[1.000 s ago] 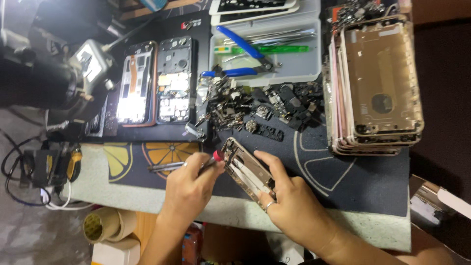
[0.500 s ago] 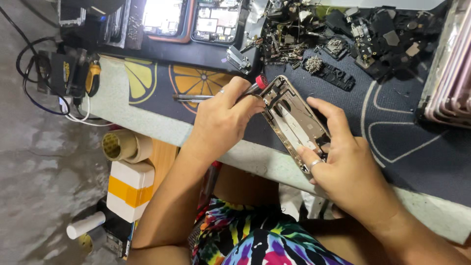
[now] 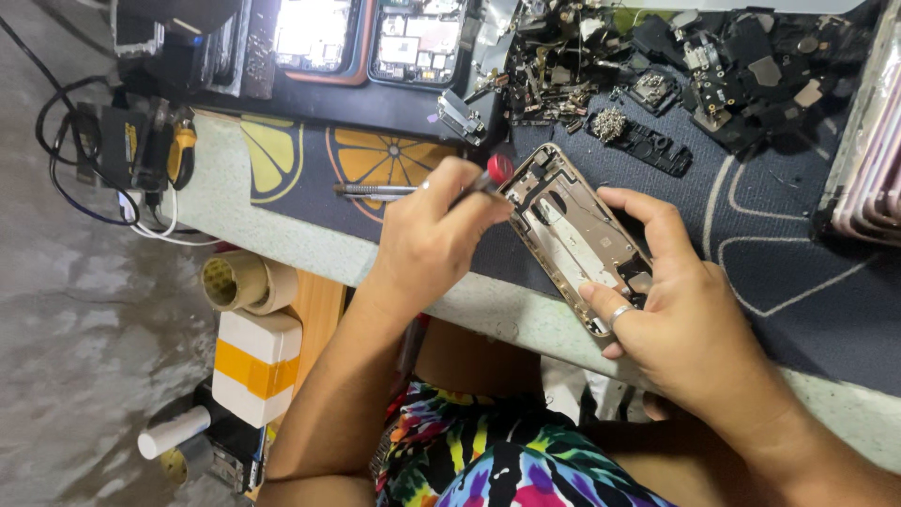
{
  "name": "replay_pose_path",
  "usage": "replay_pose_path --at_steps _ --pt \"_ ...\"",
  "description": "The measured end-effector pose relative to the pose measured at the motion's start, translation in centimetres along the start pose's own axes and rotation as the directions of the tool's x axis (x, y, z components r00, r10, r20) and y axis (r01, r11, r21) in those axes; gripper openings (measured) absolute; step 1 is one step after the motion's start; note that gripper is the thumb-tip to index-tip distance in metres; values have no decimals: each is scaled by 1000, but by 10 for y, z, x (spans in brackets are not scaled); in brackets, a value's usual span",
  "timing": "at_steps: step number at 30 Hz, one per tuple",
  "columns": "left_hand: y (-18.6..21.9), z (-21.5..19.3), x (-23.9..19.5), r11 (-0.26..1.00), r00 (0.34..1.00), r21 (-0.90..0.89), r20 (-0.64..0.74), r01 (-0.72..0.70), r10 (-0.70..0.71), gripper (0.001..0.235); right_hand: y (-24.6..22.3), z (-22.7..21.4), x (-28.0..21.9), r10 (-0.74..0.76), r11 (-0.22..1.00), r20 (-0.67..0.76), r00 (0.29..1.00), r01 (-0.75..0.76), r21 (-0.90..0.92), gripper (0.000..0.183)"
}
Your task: The person uses a screwdriver to remove screws from a disassembled smartphone chassis, then uses a precision knife to pry and separate internal components. The person continues to unscrew and adjust parts within the phone frame.
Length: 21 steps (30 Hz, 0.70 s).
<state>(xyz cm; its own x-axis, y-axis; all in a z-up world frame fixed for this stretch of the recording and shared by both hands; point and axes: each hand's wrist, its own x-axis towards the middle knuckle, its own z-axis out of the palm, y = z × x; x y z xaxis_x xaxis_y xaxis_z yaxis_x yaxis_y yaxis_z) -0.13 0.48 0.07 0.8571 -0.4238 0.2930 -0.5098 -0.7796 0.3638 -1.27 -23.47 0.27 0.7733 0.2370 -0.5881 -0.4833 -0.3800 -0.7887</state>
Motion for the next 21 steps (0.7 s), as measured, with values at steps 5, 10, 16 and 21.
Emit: replay_pose_path --at_steps 5,10,16,21 --pt "-3 0 -6 981 987 124 -30 -151 156 13 5 2 1 -24 999 -16 1000 24 32 71" --pt "-3 -1 -11 978 978 92 -83 -186 193 13 7 3 2 -126 989 -25 992 128 80 70" --pt "-6 -1 -17 984 975 124 -168 -128 148 15 3 2 2 -49 998 -29 998 50 37 70" --pt "1 1 -13 1000 972 -18 -236 -10 5 17 3 1 1 -6 1000 -9 1000 6 0 71"
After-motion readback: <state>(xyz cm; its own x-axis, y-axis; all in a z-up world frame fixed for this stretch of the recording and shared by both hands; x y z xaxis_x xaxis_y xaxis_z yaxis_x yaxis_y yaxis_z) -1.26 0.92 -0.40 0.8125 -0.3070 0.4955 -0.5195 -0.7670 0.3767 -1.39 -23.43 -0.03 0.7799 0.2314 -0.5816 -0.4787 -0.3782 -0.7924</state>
